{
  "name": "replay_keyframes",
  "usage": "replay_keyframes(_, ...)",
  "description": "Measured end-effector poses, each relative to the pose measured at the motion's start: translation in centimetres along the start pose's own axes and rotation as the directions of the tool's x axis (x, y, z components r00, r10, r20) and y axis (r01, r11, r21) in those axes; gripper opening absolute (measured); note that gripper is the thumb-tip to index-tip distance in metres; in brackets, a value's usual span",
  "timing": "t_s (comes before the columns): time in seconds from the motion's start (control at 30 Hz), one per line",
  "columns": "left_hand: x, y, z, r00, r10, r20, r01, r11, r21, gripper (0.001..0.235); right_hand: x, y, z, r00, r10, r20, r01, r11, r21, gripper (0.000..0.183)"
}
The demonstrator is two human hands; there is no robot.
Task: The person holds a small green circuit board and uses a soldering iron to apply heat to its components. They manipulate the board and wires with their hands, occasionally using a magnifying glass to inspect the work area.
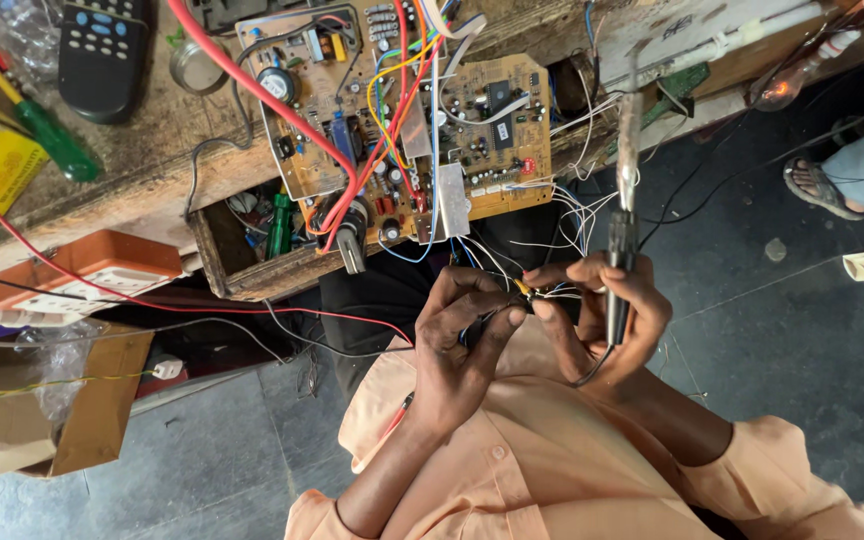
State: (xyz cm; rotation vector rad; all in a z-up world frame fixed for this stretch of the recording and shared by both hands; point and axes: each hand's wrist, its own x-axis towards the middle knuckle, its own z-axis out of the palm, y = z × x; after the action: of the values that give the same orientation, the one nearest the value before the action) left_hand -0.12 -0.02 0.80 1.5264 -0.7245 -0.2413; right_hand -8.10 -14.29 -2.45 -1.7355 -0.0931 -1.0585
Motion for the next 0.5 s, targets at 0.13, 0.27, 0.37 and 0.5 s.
replay_keyframes(0.13, 0.3, 0.1, 0.1, 0.999, 0.044, 0.014, -0.045, 0.997, 0.056, 0.013, -0.4, 0.3, 0.0, 0.996, 0.085, -0.001, -0.085, 0.994, 0.073, 0.069)
replay_keyframes(0.27, 0.5, 0.3, 0.3, 1.0, 0.03, -0.004, -0.03, 0.999, 0.032, 0.015, -0.6, 0.6, -0.1, 0.995, 0.097, -0.03, -0.094, 0.991, 0.091, 0.068)
replay_keyframes(0.37, 0.6, 0.1, 0.3, 0.998, 0.055, -0.039, -0.055, 0.998, 0.01, 0.011, -0.2, 0.8, 0.0, 0.995, 0.083, -0.048, -0.075, 0.987, 0.144, 0.065)
replay_keyframes(0.5, 0.2, -1.1, 0.6, 0.997, 0.026, -0.076, -0.027, 1.0, -0.015, 0.009, 0.7, 1.1, -0.6, 0.997, 0.079, -0.018, -0.074, 0.981, 0.18, 0.061)
